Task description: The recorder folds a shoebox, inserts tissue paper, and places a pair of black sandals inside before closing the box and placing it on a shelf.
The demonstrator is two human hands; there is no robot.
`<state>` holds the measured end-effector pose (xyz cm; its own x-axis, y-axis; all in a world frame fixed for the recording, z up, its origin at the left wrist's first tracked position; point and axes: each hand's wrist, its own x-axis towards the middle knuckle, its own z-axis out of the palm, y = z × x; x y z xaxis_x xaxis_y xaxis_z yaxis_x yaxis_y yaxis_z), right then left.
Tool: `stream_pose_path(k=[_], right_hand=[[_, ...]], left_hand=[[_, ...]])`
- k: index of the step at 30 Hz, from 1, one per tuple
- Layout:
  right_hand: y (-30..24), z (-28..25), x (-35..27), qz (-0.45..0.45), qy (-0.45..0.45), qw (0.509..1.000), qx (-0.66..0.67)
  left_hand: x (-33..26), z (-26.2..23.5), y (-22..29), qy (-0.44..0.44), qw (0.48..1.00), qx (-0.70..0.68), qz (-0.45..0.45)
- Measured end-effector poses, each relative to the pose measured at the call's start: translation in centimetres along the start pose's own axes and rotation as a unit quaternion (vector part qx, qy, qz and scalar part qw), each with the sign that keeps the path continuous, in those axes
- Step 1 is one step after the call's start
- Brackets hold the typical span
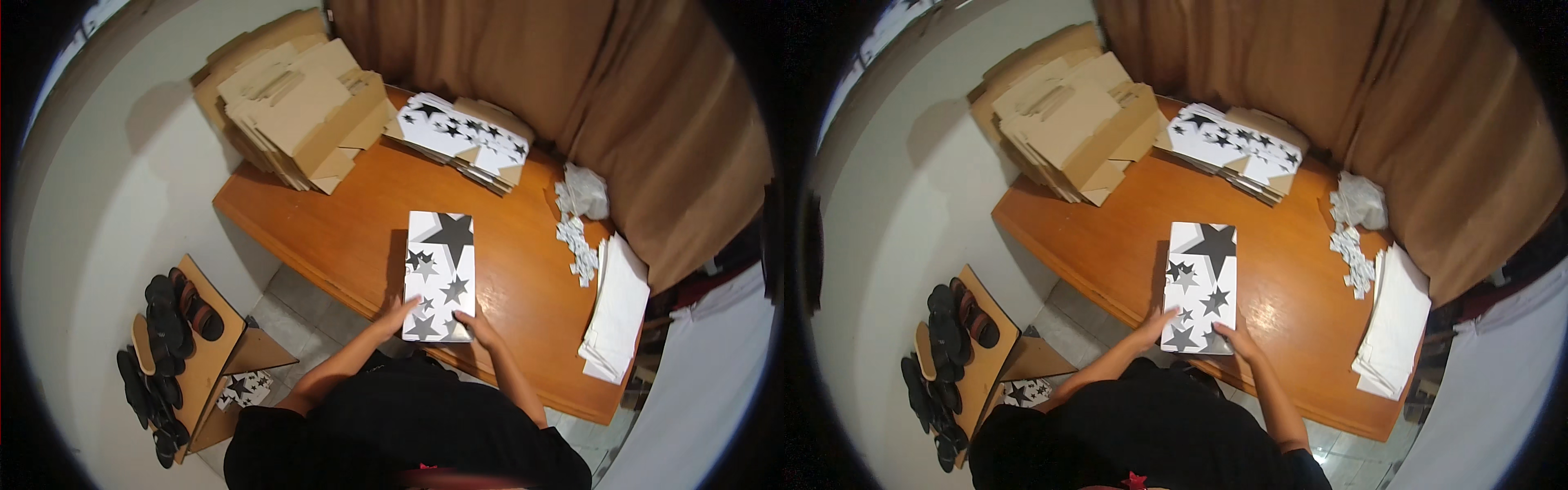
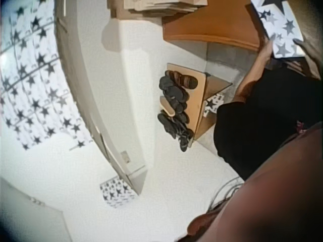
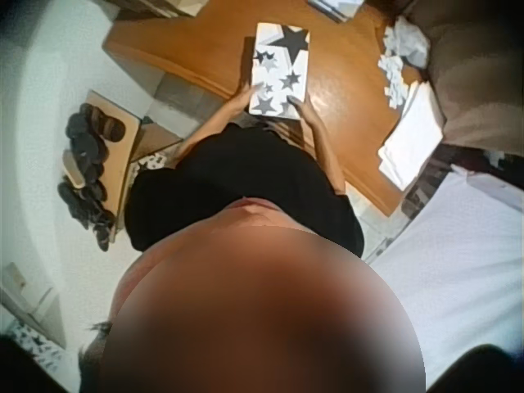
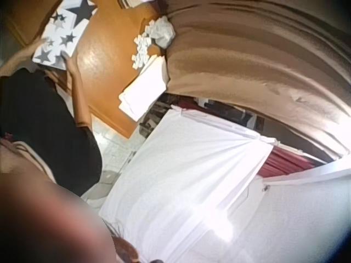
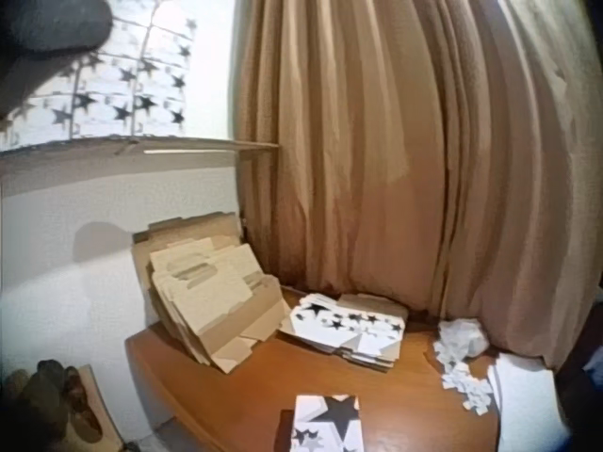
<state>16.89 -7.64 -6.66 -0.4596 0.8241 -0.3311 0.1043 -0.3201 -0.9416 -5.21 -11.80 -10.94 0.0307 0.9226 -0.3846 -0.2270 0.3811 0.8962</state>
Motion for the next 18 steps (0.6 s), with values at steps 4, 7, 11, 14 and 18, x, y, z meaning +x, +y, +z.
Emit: stream_pose_path(k=[4,7,11,14,18], right_hand=[[2.1,4.7,0.3,-0.054,0.034,0.994,0.09],[1.5,8.5,-0.7,-0.039,0.003,0.99,0.135],[-0.7,15.4,-2.4,-0.065,-0.042,0.992,0.102],[-0.8,20.2,-2.8,-0.171,-0.072,0.982,0.02],[-5.0,27.9,-4.9,-0.324,-0.188,0.927,0.016]], left_hand=[[-3.2,-2.9,2.2,-0.05,0.991,-0.111,-0.06],[-7.0,-6.2,3.4,-0.054,0.989,-0.107,-0.088],[-12.8,-11.5,4.1,-0.047,0.988,-0.102,-0.108],[-18.4,-15.0,4.9,-0.001,0.992,-0.125,-0.035],[-27.5,-19.3,8.0,0.048,0.987,-0.081,0.13]])
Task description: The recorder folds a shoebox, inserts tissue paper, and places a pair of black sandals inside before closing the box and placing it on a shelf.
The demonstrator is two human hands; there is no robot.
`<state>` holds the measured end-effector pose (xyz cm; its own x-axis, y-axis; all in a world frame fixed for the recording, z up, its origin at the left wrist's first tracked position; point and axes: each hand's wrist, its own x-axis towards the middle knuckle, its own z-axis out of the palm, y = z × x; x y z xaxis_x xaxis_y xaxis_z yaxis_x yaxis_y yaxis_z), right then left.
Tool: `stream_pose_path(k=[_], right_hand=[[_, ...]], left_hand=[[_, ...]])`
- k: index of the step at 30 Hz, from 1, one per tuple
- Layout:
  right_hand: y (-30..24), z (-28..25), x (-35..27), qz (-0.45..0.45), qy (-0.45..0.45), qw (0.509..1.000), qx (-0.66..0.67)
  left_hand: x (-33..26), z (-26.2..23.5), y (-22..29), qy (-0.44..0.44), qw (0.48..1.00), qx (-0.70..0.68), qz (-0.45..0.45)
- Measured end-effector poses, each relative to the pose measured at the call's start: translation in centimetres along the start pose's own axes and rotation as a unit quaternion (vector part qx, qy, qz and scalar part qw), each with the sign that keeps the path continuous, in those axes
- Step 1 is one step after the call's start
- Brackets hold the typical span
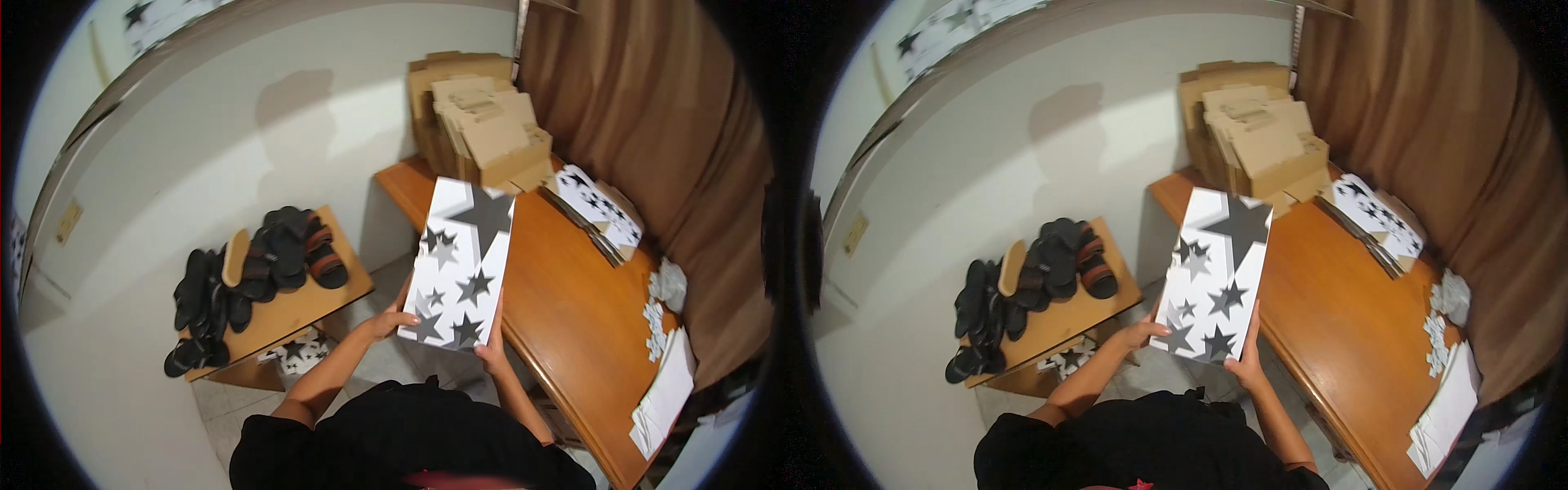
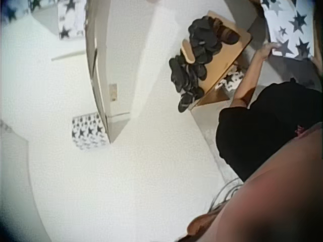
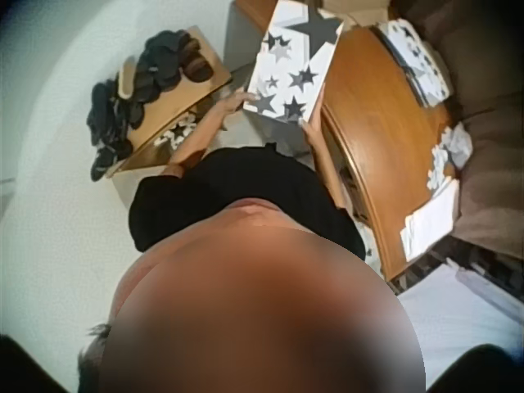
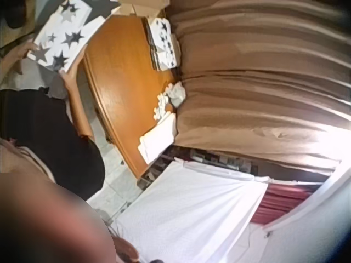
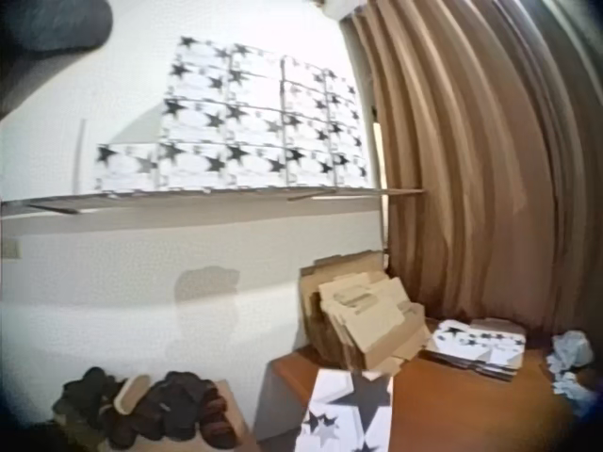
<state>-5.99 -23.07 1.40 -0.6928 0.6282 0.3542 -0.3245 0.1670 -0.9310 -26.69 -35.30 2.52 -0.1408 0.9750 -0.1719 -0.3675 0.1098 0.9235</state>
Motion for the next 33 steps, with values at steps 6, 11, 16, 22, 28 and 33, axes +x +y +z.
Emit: stream_pose_path(k=[6,11,16,22,28,33], right_hand=[[-6.6,8.7,5.5,-0.16,-0.129,0.973,-0.105],[-11.8,14.8,11.1,-0.291,-0.096,0.948,-0.085],[-19.6,20.6,16.1,-0.397,-0.133,0.908,-0.009],[-30.7,26.0,23.7,-0.658,-0.057,0.741,-0.12],[-38.9,29.8,31.3,-0.674,-0.078,0.727,-0.103],[-42.2,32.0,35.6,-0.605,-0.076,0.78,-0.141]], left_hand=[[-10.2,-2.1,10.1,0.101,0.981,0.034,0.16],[-16.6,-2.7,16.7,0.06,0.938,0.156,0.304],[-21.7,-0.7,24.0,0.191,0.819,0.335,0.424],[-23.3,-1.0,34.8,0.43,0.648,0.412,0.474],[-23.9,-1.0,45.6,0.363,0.613,0.448,0.54],[-23.9,-3.3,51.8,0.355,0.65,0.44,0.508]])
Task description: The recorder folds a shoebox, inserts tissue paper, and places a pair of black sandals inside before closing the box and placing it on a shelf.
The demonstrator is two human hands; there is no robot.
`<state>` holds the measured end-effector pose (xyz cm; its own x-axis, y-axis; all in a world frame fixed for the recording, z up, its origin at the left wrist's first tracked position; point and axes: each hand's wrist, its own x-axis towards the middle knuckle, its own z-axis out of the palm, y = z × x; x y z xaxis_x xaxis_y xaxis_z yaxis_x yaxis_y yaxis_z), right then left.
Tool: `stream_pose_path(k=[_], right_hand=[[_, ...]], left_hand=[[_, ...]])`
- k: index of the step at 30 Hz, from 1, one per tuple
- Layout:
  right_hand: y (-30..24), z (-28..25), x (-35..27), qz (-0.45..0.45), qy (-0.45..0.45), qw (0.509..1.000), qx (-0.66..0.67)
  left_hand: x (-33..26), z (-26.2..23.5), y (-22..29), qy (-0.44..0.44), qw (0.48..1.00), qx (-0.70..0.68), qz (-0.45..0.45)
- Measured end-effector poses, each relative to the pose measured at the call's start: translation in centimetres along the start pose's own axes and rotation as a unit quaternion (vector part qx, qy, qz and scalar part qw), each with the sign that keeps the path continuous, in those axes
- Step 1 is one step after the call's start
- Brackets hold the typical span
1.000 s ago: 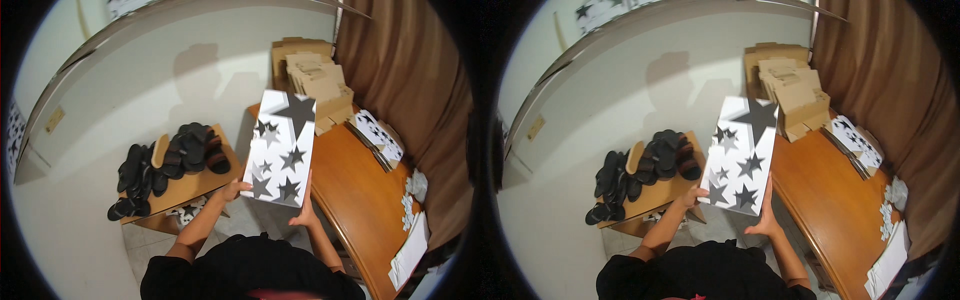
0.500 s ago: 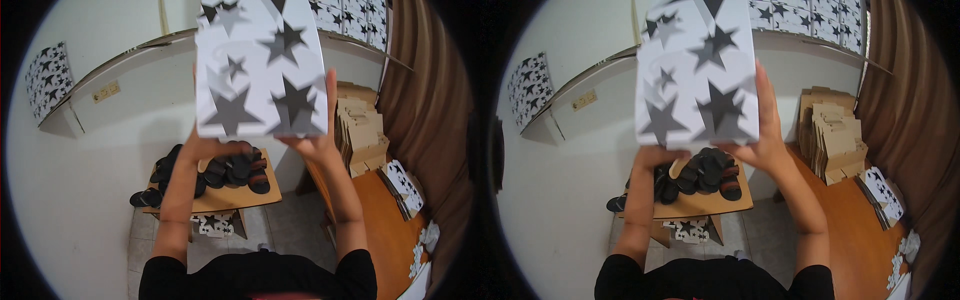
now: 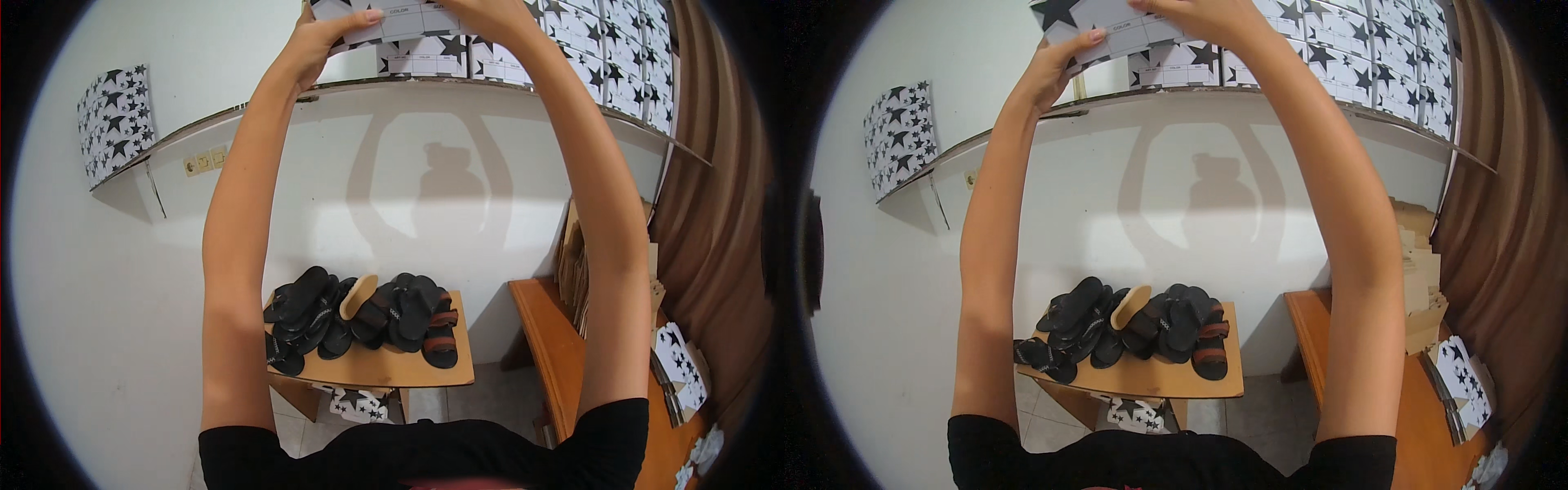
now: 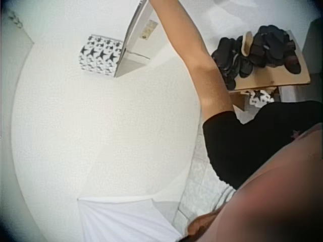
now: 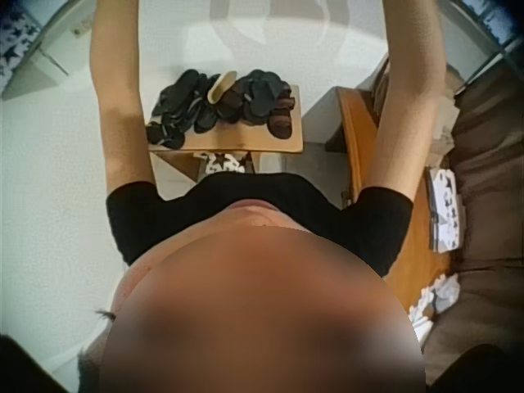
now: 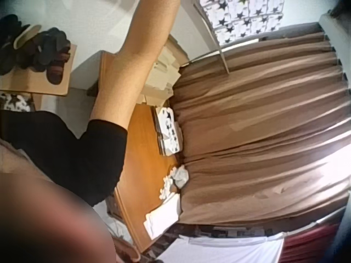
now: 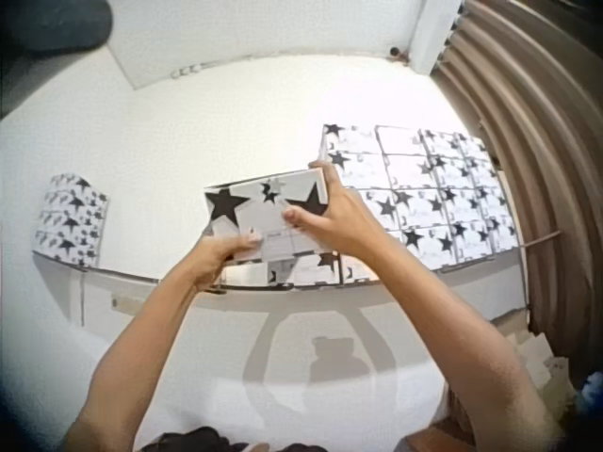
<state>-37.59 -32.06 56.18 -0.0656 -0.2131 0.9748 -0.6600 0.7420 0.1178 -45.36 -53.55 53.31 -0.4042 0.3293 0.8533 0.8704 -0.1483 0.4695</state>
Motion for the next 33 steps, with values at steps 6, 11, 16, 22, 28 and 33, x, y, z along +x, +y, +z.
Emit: stream_pose_path(k=[6,11,16,22,28,33], right_hand=[[3.5,1.4,3.3,0.044,0.01,0.996,-0.079],[6.3,1.5,4.5,0.042,-0.017,0.997,-0.056],[7.8,2.8,5.5,0.1,0.004,0.976,-0.194],[10.3,3.6,6.0,0.108,0.032,0.966,-0.231],[11.5,4.4,6.0,0.112,0.039,0.968,-0.223],[12.8,5.3,5.4,-0.01,0.112,0.948,-0.297]], left_hand=[[5.9,-2.4,-3.0,-0.008,0.997,0.023,-0.068],[8.3,-0.4,-3.4,-0.024,0.995,0.038,-0.089],[9.1,-0.3,-3.3,-0.028,0.992,0.074,-0.103],[8.9,1.1,-2.6,-0.057,0.985,0.132,-0.092],[11.7,0.5,-5.3,-0.061,0.978,0.142,-0.137],[12.2,1.2,-6.5,-0.03,0.976,0.172,-0.132]])
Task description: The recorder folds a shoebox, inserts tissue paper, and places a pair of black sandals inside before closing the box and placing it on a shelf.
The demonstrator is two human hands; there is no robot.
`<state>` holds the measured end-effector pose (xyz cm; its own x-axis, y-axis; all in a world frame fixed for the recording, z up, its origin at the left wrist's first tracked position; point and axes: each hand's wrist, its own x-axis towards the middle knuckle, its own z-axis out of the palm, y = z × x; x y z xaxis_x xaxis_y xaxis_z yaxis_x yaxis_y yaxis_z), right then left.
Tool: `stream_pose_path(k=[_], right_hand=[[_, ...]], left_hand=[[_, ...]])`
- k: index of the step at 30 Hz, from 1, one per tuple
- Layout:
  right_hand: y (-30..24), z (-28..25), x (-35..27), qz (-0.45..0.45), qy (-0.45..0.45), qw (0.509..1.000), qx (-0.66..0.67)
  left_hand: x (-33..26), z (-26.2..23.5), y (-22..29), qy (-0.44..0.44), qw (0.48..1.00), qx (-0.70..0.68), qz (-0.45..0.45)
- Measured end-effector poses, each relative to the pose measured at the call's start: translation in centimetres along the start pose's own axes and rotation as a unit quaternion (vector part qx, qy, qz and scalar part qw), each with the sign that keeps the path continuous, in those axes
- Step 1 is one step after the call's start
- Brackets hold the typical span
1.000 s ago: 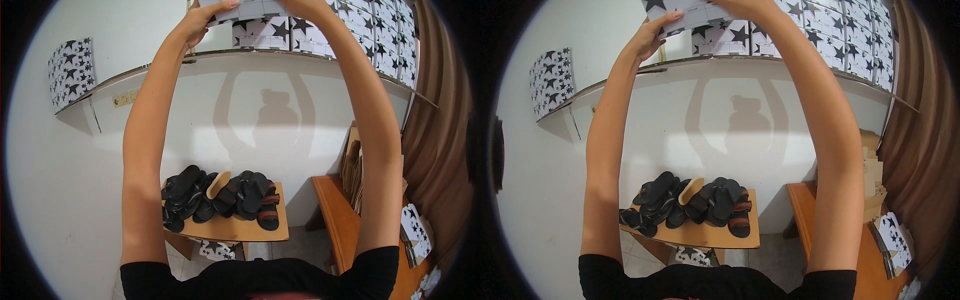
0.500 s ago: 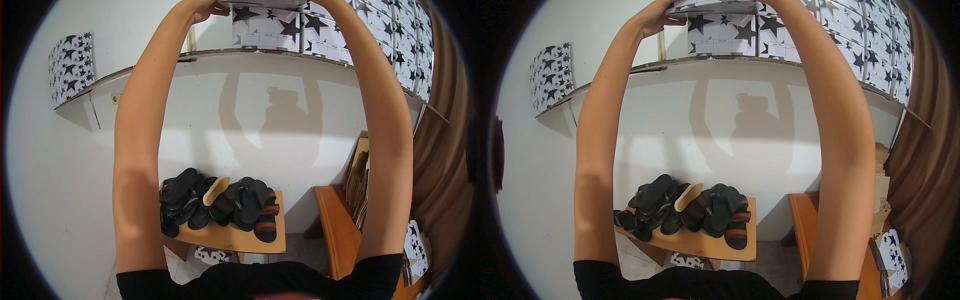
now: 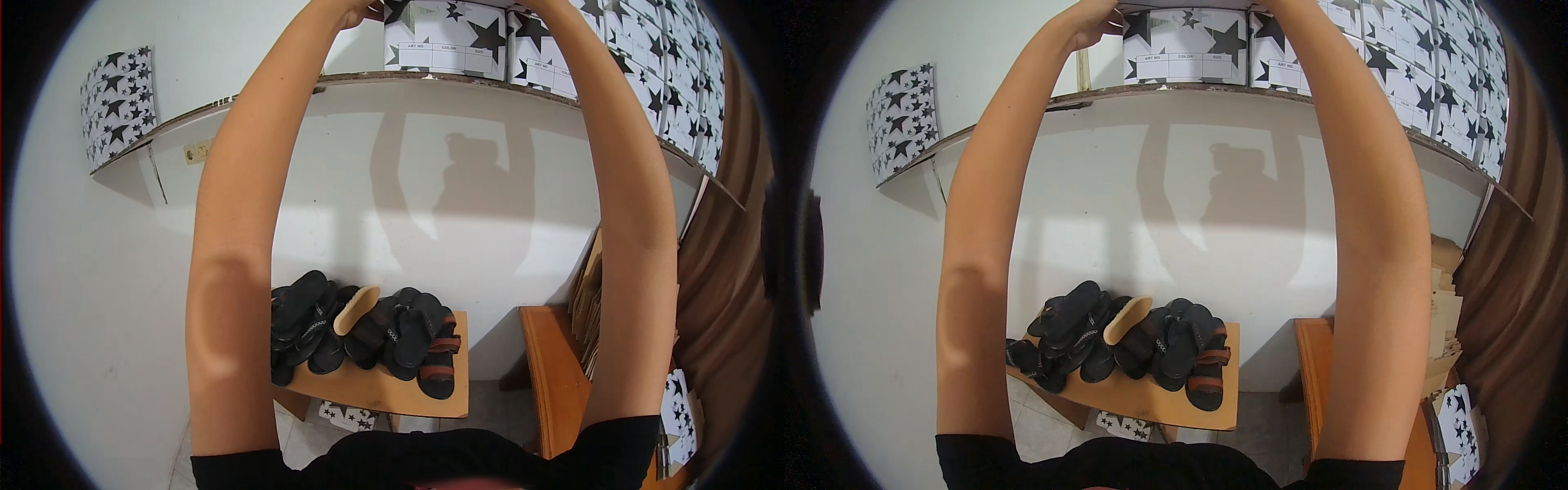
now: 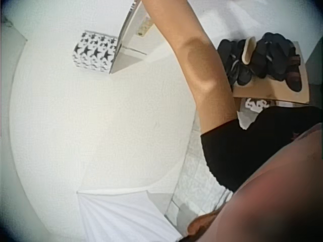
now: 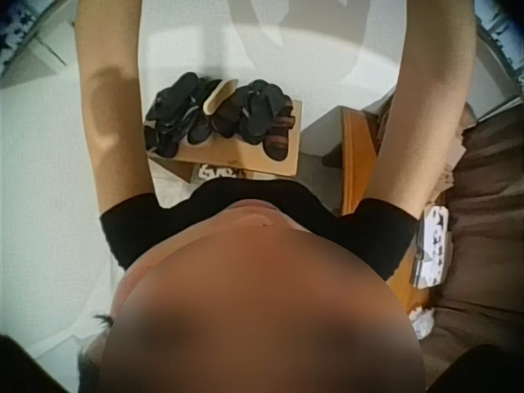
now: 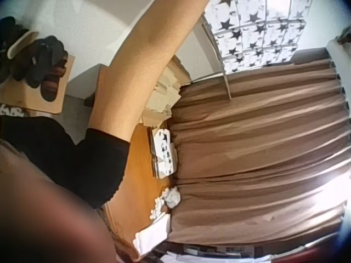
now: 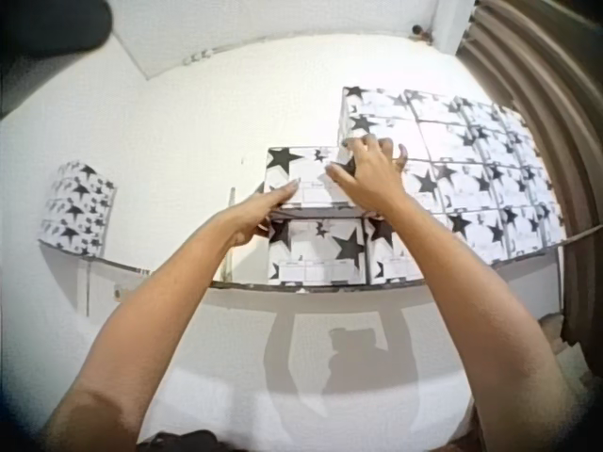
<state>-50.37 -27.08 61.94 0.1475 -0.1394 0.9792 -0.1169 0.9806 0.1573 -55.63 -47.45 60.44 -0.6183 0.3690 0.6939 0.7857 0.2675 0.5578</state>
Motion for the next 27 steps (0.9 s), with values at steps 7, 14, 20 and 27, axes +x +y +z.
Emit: stream_pose_path(k=[7,14,20,27], right_hand=[[-0.9,0.4,-0.8,-0.016,-0.053,0.996,-0.064],[0.4,3.6,-0.9,-0.051,0.007,0.984,-0.168],[0.4,4.0,-1.0,-0.054,-0.03,0.98,-0.188],[0.7,4.9,-1.1,-0.066,0.005,0.977,-0.201]], left_hand=[[1.3,0.7,-2.1,0.056,0.998,-0.01,-0.016],[1.7,1.8,-2.6,0.086,0.995,-0.038,0.037],[1.7,1.8,-3.1,0.055,0.996,-0.064,0.028],[2.2,1.7,-3.5,0.068,0.994,-0.068,0.054]])
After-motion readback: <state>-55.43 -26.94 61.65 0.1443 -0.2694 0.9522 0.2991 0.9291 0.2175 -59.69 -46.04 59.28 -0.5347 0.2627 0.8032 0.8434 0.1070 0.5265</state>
